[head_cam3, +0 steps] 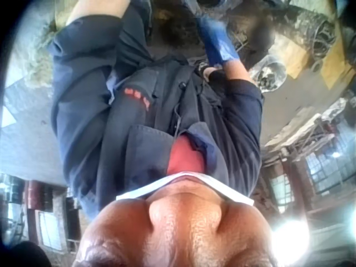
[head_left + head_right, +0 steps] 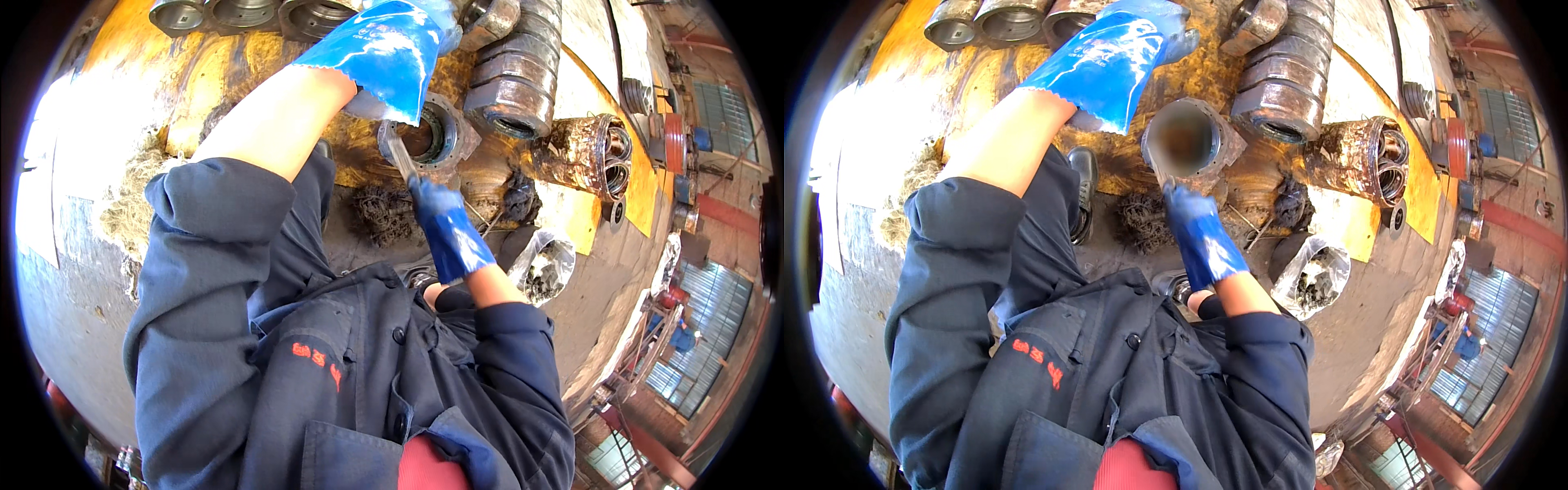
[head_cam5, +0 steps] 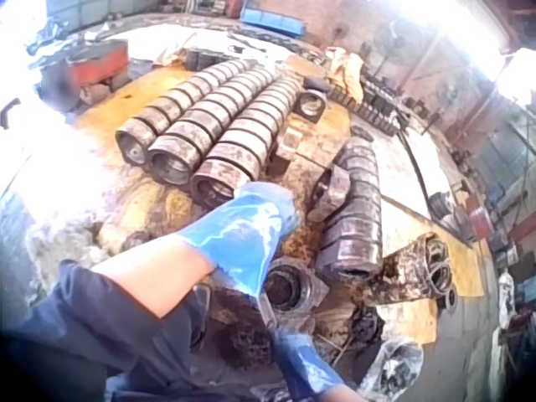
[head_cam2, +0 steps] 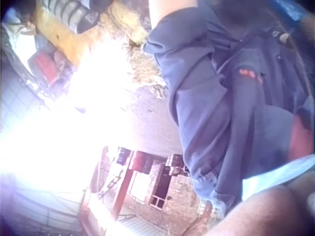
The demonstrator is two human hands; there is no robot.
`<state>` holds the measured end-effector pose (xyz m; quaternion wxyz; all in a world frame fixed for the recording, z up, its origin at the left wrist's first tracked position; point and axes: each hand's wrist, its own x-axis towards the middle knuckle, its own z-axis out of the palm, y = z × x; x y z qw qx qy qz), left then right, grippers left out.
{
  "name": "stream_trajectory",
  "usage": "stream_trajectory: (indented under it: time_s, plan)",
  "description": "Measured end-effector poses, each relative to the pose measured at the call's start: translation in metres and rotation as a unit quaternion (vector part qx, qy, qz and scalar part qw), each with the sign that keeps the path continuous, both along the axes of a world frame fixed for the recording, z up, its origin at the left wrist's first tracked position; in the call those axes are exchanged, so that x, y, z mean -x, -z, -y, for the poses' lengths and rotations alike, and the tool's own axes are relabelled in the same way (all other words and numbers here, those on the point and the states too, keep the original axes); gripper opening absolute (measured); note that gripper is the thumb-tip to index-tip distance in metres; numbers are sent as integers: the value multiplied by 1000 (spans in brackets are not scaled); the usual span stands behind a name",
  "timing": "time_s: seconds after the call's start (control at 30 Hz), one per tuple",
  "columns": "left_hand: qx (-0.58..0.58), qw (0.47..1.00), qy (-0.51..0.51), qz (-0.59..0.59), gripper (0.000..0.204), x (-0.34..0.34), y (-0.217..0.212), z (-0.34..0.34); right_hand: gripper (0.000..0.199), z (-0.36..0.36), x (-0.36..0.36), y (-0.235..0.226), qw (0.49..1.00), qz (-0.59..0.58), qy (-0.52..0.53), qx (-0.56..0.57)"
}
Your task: The person applies a dark substance to metal rings and plates, using a tool to scrape and apply material to the interior and exterior of various mechanical components on a work surface.
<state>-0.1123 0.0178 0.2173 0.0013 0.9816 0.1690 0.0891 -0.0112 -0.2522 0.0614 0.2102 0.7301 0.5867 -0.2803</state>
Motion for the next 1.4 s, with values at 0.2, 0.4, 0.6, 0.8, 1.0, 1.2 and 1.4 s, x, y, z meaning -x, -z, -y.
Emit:
stream_trajectory:
  time_s: [0.2,0.4,0.6,0.8,1.0,1.2,1.4]
  plan:
    - [56,996,10,-63,14,7,-5,-5,40,-69,-4,-31,996,34,27,-82]
    - [31,970,-235,57,57,30,18,-2,64,-67,55,-43,983,-41,174,35]
    - [152,968,-199,-16,59,22,-29,20,36,-116,11,-36,997,14,72,6]
    - [101,971,-217,-11,54,22,-5,5,51,-99,47,-46,988,-36,153,-6]
    - [140,961,-233,-57,59,22,-36,15,37,-130,32,-31,983,-35,178,-15]
    - [116,970,-214,-27,58,15,-7,8,33,-126,12,-13,981,38,177,-73]
    - [129,966,-221,-30,58,8,-15,11,35,-121,39,-19,971,-13,236,-36]
